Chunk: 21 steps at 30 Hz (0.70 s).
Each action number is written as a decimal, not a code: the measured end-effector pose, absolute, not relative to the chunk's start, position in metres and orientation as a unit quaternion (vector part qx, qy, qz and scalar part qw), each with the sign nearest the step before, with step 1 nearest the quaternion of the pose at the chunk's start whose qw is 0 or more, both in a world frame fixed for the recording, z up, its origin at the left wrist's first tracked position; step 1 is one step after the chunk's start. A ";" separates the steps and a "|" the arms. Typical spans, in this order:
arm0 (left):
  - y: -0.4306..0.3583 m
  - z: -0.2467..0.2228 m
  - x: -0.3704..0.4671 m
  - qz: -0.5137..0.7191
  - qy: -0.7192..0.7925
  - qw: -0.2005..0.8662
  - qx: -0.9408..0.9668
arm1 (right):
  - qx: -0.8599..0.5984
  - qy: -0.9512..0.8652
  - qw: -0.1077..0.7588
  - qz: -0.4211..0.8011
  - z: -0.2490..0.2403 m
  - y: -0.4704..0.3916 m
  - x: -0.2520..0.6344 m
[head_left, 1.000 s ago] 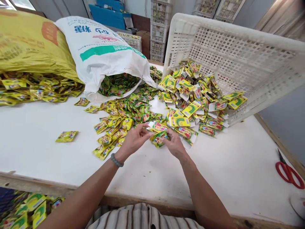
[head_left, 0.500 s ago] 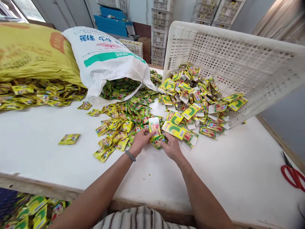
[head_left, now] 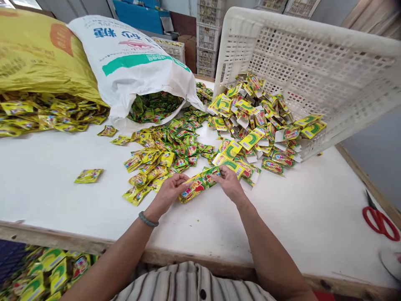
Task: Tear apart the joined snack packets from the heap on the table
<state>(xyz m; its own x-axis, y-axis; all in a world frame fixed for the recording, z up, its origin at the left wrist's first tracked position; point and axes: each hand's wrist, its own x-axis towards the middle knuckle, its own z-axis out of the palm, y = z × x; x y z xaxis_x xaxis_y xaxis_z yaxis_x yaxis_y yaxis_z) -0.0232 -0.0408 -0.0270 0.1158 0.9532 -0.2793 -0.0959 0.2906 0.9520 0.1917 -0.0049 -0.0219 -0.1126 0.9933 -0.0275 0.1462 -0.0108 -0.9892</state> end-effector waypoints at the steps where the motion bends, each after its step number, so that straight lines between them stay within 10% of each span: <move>1: -0.041 -0.028 -0.022 0.424 0.510 0.619 0.420 | -0.520 -0.575 0.409 0.482 -0.022 -0.005 0.192; 15: -0.040 -0.029 -0.010 0.409 0.478 0.690 0.357 | -0.539 -0.609 0.433 0.389 -0.027 -0.012 0.179; 21: -0.042 -0.025 -0.011 0.445 0.464 0.691 0.329 | -0.494 -0.498 0.475 0.531 -0.027 -0.009 0.182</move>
<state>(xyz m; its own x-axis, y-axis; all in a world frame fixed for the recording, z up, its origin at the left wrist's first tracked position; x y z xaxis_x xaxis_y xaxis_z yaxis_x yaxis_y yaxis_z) -0.0114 -0.0415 -0.0247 0.1728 0.9214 -0.3480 -0.3104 0.3863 0.8686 0.1822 -0.0090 -0.0266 -0.0607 0.9968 -0.0517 -0.0132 -0.0526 -0.9985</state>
